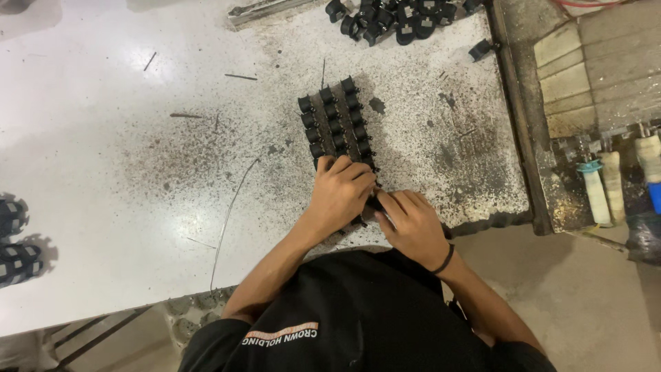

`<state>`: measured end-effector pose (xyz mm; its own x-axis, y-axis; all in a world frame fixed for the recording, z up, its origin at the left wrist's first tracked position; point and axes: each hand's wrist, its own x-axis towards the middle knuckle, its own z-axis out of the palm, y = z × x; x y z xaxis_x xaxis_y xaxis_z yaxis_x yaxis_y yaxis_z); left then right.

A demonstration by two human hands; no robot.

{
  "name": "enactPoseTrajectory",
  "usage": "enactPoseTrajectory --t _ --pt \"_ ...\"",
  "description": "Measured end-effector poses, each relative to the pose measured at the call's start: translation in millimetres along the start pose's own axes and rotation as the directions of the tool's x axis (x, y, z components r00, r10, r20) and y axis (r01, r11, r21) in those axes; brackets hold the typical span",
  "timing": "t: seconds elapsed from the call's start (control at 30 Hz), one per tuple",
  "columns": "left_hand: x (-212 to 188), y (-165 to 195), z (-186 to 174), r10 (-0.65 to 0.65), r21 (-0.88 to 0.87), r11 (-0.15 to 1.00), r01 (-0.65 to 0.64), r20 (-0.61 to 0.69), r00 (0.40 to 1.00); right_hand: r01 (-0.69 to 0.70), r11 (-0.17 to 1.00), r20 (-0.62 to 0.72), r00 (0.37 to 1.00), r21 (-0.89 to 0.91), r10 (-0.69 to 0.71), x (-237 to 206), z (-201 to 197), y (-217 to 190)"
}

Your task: The person sorts small black plastic bobbin components from piles and trays on a workbench, arranging them in rows in a plastic tray. The person then uses a soldering iron to solder wire leads onto each component, working through the tray one part at a time while smoke rises from the solder joints.

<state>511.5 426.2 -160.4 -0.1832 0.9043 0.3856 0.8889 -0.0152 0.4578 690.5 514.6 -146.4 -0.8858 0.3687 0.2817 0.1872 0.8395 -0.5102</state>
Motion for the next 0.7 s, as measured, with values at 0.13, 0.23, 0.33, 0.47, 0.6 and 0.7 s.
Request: enactPoseTrajectory --t 0.13,0.23,0.33,0.47,0.6,0.7 --pt "1.0 1.0 -0.6 0.008 -0.004 1.0 -0.008 -0.033 0.999 -0.113 0.985 -0.053 0.991 0.132 0.121 -6.4 2.8 5.9" --pt "1.2 1.1 -1.3 0.01 -0.015 1.0 -0.01 -0.011 1.0 -0.203 0.948 -0.029 0.976 0.246 0.216 -8.6 7.1 9.2" --pt "0.9 1.3 -1.2 0.016 -0.004 1.0 -0.016 -0.007 1.0 -0.143 0.967 -0.096 0.982 0.211 0.166 -7.0 15.6 10.9" --pt "-0.5 3.5 1.5 0.019 0.021 1.0 -0.019 -0.022 1.0 -0.122 0.986 -0.011 0.992 0.111 0.124 4.0 15.0 22.8" --pt "-1.9 6.5 4.5 0.028 0.072 0.997 -0.026 -0.03 0.999 0.039 0.991 -0.127 0.99 -0.127 -0.055 54.7 -15.4 83.8" --pt "-3.1 7.3 3.3 0.046 0.079 0.996 -0.043 -0.041 0.998 -0.127 0.725 -0.313 0.941 -0.676 -0.128 100.8 -54.7 153.4"
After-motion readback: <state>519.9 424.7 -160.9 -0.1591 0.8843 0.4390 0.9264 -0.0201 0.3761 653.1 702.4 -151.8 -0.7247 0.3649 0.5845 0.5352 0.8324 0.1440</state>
